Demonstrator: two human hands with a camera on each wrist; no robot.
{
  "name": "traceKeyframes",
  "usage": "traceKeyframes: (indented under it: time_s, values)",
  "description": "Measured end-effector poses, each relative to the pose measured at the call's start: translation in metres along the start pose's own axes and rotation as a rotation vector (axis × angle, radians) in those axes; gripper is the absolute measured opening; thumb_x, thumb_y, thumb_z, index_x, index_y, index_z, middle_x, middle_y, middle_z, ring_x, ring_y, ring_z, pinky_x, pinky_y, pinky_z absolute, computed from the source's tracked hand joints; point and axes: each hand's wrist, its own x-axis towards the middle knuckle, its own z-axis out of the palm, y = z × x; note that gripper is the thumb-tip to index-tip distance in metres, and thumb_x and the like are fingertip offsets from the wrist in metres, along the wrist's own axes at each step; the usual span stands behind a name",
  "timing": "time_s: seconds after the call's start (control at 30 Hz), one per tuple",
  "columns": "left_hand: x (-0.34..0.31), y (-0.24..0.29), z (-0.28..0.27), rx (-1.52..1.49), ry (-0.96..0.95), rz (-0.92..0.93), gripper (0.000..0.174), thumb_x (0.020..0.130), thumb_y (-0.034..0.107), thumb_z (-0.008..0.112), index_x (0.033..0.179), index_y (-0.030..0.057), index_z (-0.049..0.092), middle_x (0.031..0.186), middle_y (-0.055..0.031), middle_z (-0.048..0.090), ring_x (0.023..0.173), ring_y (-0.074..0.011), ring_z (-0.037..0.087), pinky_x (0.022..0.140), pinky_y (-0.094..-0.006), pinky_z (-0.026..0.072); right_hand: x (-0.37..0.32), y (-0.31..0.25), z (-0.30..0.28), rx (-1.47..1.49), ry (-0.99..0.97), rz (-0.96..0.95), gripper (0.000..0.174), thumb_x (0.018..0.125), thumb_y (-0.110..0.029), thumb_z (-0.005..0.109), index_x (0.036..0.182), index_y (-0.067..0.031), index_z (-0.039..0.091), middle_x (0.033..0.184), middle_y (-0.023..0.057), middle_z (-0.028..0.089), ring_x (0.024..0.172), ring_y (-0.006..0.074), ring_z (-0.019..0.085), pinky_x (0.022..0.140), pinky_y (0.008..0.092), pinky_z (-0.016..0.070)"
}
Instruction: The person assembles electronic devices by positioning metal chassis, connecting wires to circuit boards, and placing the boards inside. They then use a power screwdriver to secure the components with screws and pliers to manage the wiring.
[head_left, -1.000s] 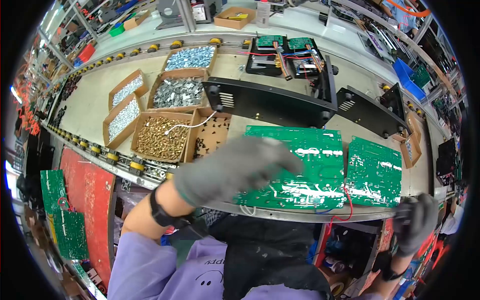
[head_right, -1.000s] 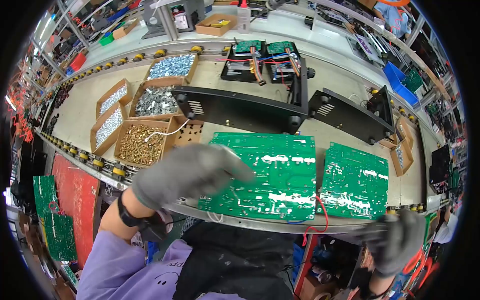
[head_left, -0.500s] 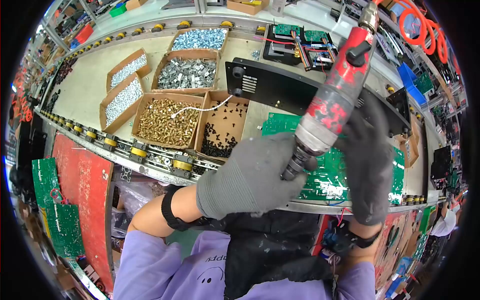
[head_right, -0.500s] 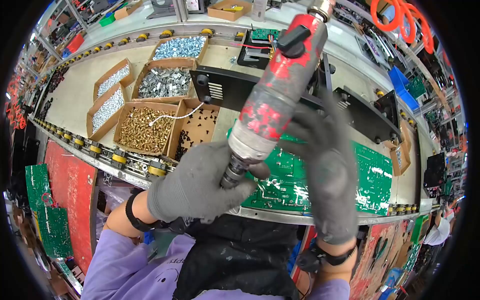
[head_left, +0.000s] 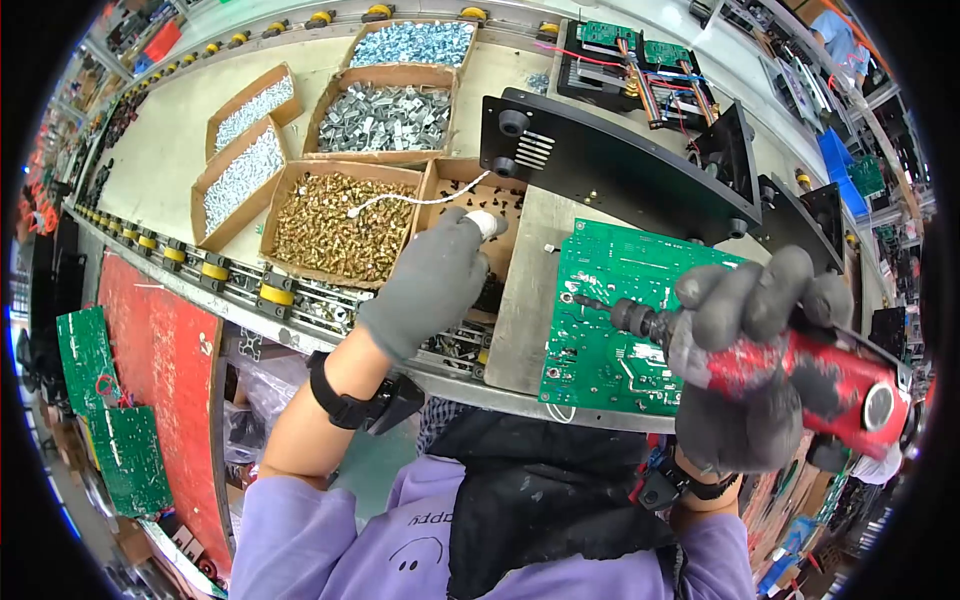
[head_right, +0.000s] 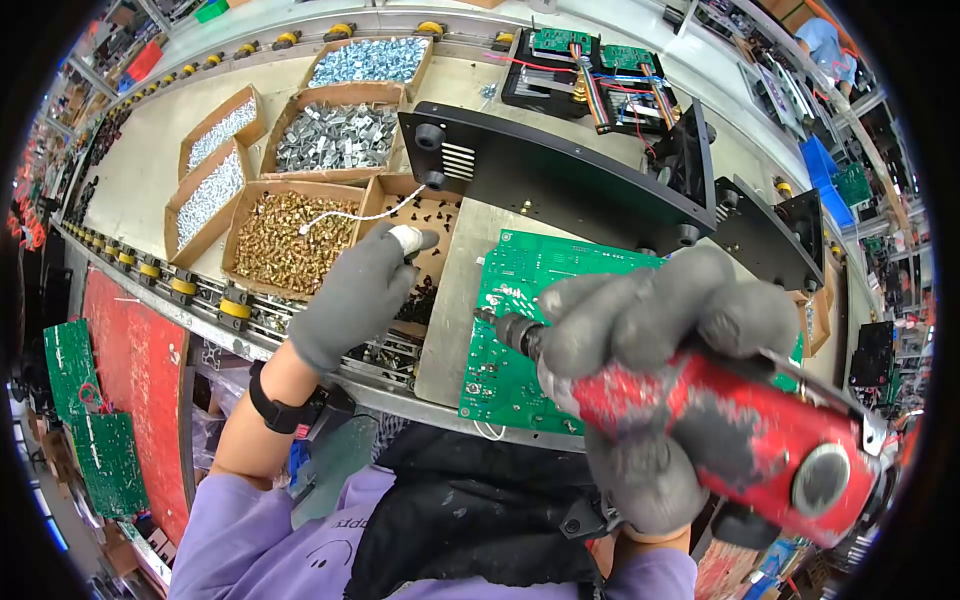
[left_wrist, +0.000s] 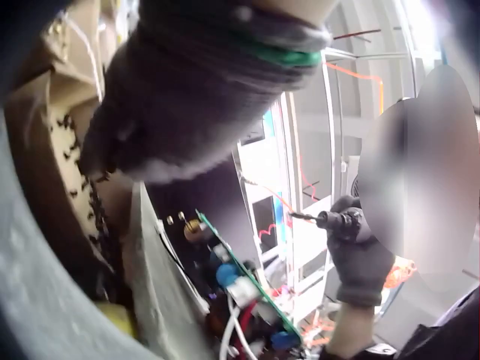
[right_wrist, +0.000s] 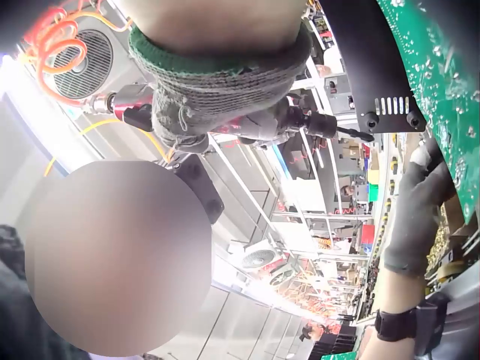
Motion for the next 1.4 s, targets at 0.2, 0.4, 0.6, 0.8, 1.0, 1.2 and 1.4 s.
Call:
traceKeyframes:
  time_s: [0.2,0.4,0.6,0.8,1.0,1.2,1.4]
  values:
    - [0.004,-0.002,-0.001,0.194,0.166,0.082,0.027,0.083,0.004,0.062,0.108,0.0074,0.072,0.080,-0.0164,0.066,0.069,-0.0311,0.063,0.063,-0.0375,0.0507,0.004,-0.001,-0.008,-0.051,-0.097,0.027,0.054,0.079,-0.027,0.079,0.123,-0.0159,0.049,0.090,0.0012,0.042,0.069,0.0143,0.055,0.085,0.0418,0.0447]
    - [0.003,0.016,-0.012,-0.436,0.272,-0.244,0.028,0.086,0.004,0.062,0.112,0.0037,0.070,0.079,-0.0003,0.063,0.068,-0.0039,0.055,0.056,-0.0230,0.0459,0.007,0.015,-0.007,-0.180,-0.143,-0.147,0.061,0.076,-0.032,0.081,0.124,-0.0157,0.047,0.091,0.0017,0.044,0.067,0.0148,0.056,0.082,0.0413,0.0474]
    - [-0.017,0.040,-0.030,-1.299,0.004,-0.491,0.043,0.089,0.007,0.063,0.130,-0.0019,0.053,0.085,-0.0023,0.061,0.069,-0.0073,0.054,0.057,-0.0184,0.0418,0.011,0.016,-0.005,-0.086,-0.156,-0.136,0.058,0.079,-0.030,0.077,0.125,-0.0134,0.046,0.091,0.0016,0.044,0.069,0.0140,0.057,0.081,0.0409,0.0475]
    - [-0.027,0.058,-0.012,-1.530,-0.103,-0.469,0.048,0.095,0.008,0.058,0.139,-0.0041,0.042,0.089,-0.0043,0.060,0.070,-0.0078,0.054,0.060,-0.0203,0.0460,0.007,0.014,0.001,-0.058,-0.139,-0.120,0.057,0.078,-0.028,0.079,0.123,-0.0147,0.045,0.090,0.0008,0.044,0.065,0.0138,0.056,0.079,0.0398,0.0476]
    - [-0.031,0.076,-0.008,-1.588,-0.089,-0.480,0.045,0.101,0.013,0.054,0.141,-0.0009,0.041,0.089,0.0009,0.055,0.072,-0.0049,0.051,0.061,-0.0163,0.0410,-0.006,0.015,0.004,-0.044,-0.072,-0.091,0.055,0.078,-0.029,0.081,0.117,-0.0146,0.044,0.093,0.0016,0.047,0.062,0.0141,0.055,0.077,0.0398,0.0486]
    - [-0.032,0.078,-0.003,-1.563,-0.146,-0.375,0.035,0.098,0.006,0.052,0.132,-0.0017,0.049,0.096,0.0001,0.054,0.071,-0.0041,0.049,0.061,-0.0168,0.0423,-0.008,0.018,0.009,-0.058,-0.053,-0.113,0.052,0.080,-0.029,0.081,0.113,-0.0154,0.044,0.093,0.0017,0.048,0.062,0.0150,0.057,0.074,0.0388,0.0503]
    - [-0.035,0.074,0.000,-0.643,-0.035,0.006,0.027,0.093,-0.002,0.051,0.119,-0.0032,0.057,0.103,-0.0045,0.056,0.074,-0.0066,0.051,0.065,-0.0189,0.0463,-0.009,0.022,0.008,-0.045,-0.095,-0.136,0.053,0.079,-0.025,0.082,0.114,-0.0140,0.044,0.094,0.0038,0.049,0.065,0.0177,0.060,0.075,0.0403,0.0506]
